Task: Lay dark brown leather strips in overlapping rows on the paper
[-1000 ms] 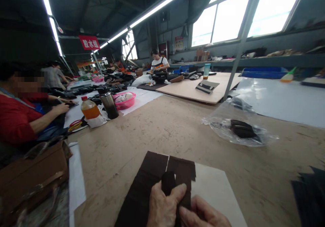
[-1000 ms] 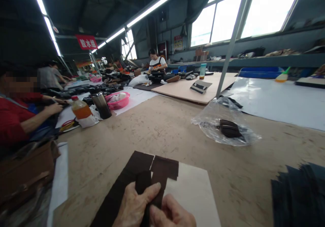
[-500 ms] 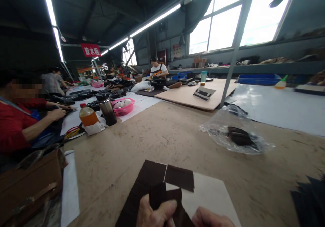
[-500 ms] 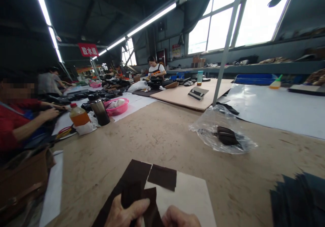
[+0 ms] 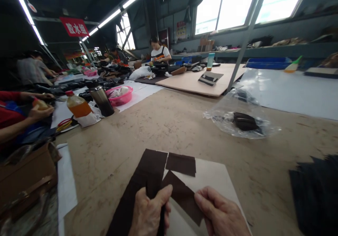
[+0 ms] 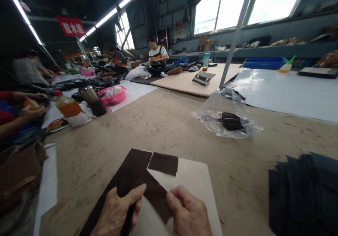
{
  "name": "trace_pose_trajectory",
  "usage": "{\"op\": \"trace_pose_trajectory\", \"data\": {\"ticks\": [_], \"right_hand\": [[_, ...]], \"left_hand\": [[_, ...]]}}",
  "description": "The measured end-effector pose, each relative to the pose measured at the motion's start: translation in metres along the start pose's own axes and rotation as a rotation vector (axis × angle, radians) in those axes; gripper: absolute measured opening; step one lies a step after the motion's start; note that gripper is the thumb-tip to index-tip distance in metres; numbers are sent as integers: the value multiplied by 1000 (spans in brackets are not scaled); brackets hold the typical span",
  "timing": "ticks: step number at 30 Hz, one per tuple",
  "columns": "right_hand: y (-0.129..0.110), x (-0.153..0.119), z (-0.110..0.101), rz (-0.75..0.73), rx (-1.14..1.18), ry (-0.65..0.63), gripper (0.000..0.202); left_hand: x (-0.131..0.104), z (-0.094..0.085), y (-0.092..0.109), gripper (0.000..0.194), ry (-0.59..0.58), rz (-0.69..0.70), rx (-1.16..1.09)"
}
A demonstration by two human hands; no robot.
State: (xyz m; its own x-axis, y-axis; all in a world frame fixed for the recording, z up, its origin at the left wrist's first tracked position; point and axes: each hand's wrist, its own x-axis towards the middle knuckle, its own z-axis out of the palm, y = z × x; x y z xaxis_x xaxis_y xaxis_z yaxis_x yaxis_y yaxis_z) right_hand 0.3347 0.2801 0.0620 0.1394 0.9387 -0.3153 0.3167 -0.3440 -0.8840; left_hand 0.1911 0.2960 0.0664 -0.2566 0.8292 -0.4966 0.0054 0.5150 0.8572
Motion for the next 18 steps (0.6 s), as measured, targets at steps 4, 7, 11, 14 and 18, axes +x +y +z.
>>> {"op": "trace_pose_trajectory", "data": {"ticks": [4,7,11,14,18], "right_hand": [[5,13,-2,-128,-188,-11,31],[2,28,-3,-200,-226,-3,28],[-4,50,-5,-263,-265,-34,24],[-5,65,-6,-281,-298,-44,21],[-7,80,-8,-281,-336,-35,18]], "left_hand": [[3,-10,1,32,23,71,29],[6,-16,2,30,34,131,87],[7,-18,1,30,-19,205,253],[9,-17,3,24,-80,299,435],[15,-14,6,17,-151,470,652]]}}
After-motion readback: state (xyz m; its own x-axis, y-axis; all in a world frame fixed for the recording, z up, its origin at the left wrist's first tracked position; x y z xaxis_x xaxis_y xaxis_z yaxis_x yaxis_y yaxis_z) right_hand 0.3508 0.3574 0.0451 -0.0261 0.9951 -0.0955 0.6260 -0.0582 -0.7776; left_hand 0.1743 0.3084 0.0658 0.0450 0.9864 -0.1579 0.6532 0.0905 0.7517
